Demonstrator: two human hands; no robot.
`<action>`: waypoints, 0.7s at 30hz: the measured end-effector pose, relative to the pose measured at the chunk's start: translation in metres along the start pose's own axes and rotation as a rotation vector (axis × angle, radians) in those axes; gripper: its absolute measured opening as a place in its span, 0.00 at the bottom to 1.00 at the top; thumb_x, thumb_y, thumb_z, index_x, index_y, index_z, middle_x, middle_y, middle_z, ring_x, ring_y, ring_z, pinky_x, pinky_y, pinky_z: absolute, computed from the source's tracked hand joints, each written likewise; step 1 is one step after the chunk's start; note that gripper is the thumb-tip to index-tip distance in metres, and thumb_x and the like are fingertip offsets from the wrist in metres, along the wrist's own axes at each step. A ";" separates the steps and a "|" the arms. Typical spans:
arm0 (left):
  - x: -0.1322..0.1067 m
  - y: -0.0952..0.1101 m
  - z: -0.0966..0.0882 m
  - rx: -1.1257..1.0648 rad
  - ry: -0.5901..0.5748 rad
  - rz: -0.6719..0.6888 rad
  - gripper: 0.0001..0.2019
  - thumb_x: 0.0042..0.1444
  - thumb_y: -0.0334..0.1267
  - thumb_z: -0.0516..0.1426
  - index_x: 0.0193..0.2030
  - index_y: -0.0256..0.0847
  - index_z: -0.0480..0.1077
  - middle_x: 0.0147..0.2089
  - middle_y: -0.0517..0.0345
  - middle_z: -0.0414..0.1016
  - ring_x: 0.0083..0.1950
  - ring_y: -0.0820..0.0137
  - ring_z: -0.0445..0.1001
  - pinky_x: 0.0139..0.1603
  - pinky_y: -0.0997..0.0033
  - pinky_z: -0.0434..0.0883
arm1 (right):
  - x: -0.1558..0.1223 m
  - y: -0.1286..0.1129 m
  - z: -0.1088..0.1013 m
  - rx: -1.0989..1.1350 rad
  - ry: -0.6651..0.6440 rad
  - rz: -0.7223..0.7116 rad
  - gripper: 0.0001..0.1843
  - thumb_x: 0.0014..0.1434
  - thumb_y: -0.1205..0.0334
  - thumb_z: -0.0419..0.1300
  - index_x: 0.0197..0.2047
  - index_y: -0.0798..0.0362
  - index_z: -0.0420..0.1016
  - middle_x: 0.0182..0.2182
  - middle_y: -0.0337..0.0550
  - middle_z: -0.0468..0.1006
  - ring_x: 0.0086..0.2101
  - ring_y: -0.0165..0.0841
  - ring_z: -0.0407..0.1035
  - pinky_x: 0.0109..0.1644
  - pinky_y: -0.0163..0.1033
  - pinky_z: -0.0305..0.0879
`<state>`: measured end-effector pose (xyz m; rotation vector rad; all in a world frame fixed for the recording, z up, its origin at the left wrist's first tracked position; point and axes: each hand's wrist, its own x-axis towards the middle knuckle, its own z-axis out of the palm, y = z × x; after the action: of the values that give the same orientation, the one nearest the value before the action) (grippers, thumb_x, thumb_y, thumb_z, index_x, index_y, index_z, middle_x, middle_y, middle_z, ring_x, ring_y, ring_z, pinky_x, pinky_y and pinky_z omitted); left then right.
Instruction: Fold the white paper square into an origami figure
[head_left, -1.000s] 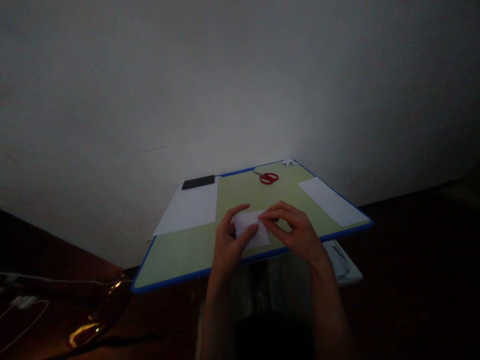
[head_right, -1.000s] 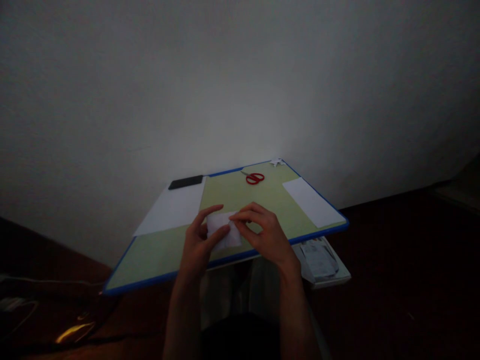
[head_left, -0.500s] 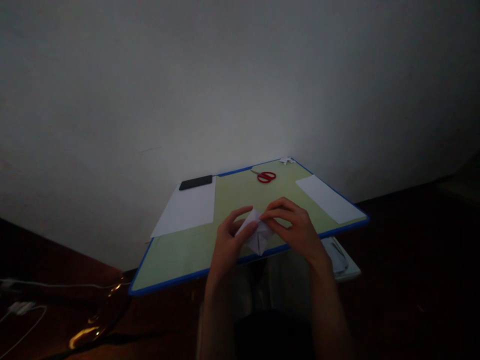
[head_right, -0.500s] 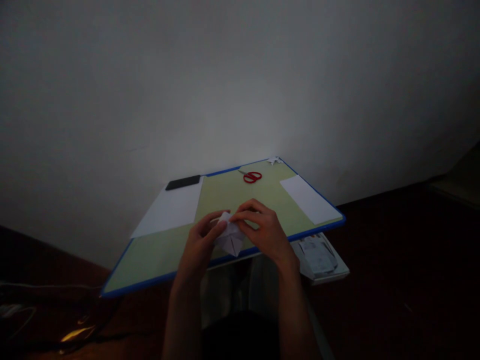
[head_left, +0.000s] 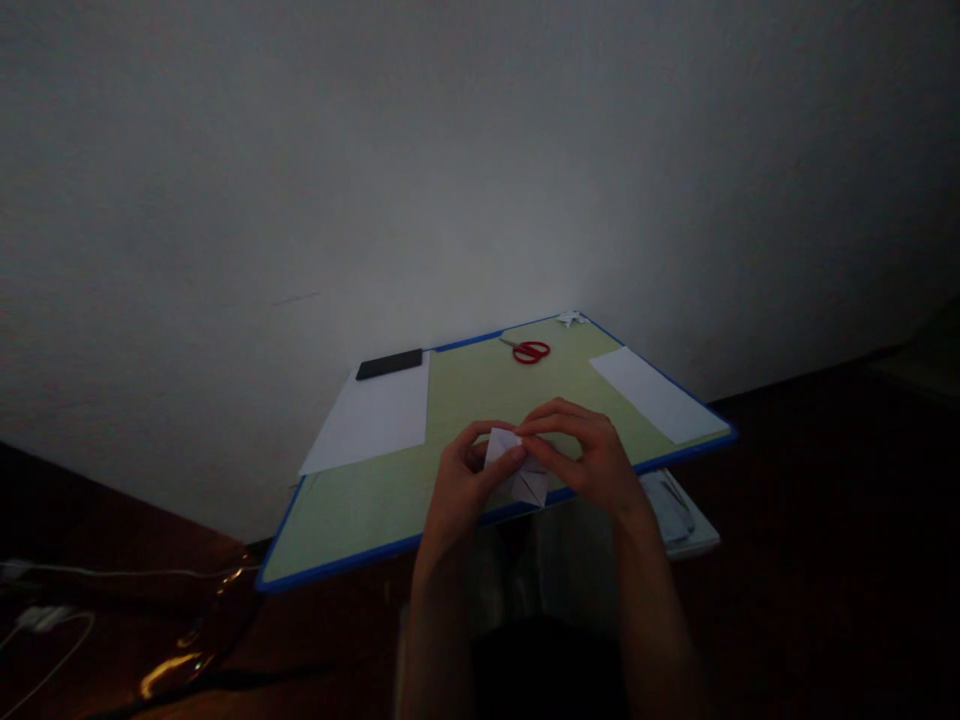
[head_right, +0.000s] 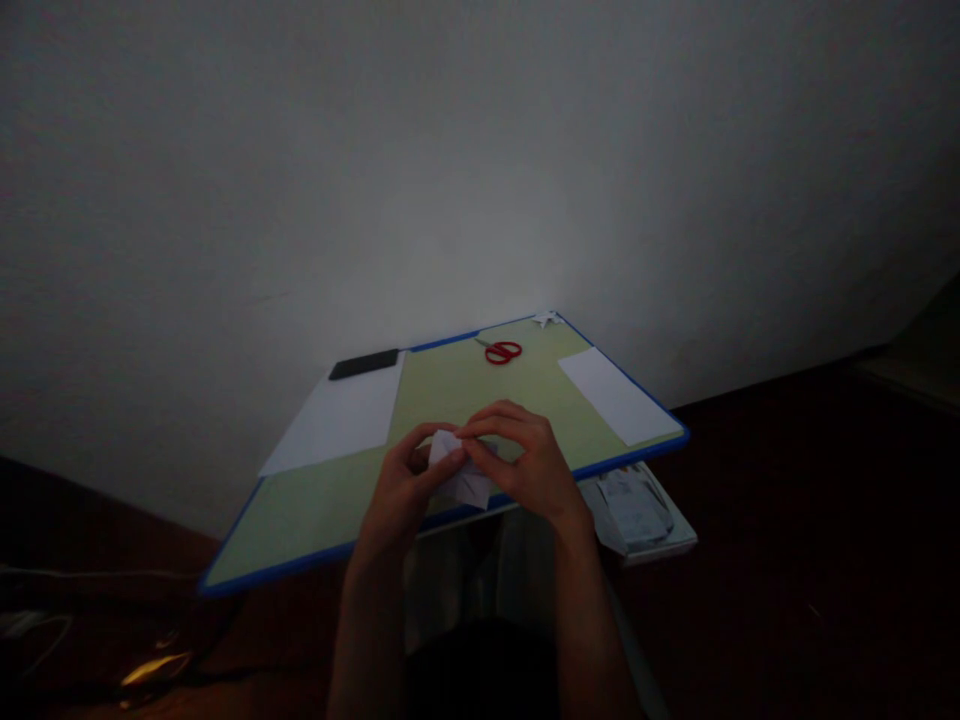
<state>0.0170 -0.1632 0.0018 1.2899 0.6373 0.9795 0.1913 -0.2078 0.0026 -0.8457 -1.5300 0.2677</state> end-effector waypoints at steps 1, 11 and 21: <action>0.000 0.000 0.000 0.005 -0.002 0.005 0.18 0.51 0.40 0.74 0.46 0.39 0.77 0.33 0.58 0.84 0.30 0.71 0.79 0.32 0.76 0.74 | 0.000 0.000 0.000 0.005 0.010 0.010 0.09 0.64 0.70 0.67 0.43 0.47 0.86 0.38 0.41 0.83 0.39 0.34 0.78 0.45 0.40 0.73; -0.002 0.006 0.005 0.137 0.010 0.067 0.14 0.59 0.44 0.69 0.48 0.39 0.82 0.41 0.52 0.86 0.40 0.66 0.81 0.41 0.71 0.75 | 0.000 0.004 0.003 -0.022 0.051 0.152 0.16 0.65 0.66 0.68 0.56 0.44 0.83 0.42 0.40 0.86 0.40 0.34 0.79 0.48 0.40 0.74; -0.001 0.005 0.003 0.137 0.013 0.050 0.15 0.55 0.44 0.71 0.46 0.39 0.82 0.38 0.53 0.85 0.38 0.66 0.80 0.40 0.71 0.74 | 0.003 0.003 0.006 -0.053 -0.012 0.153 0.07 0.68 0.66 0.64 0.45 0.46 0.84 0.40 0.41 0.85 0.42 0.36 0.79 0.49 0.43 0.73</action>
<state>0.0183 -0.1655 0.0069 1.4272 0.6944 0.9994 0.1871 -0.2017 0.0015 -1.0070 -1.4907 0.3452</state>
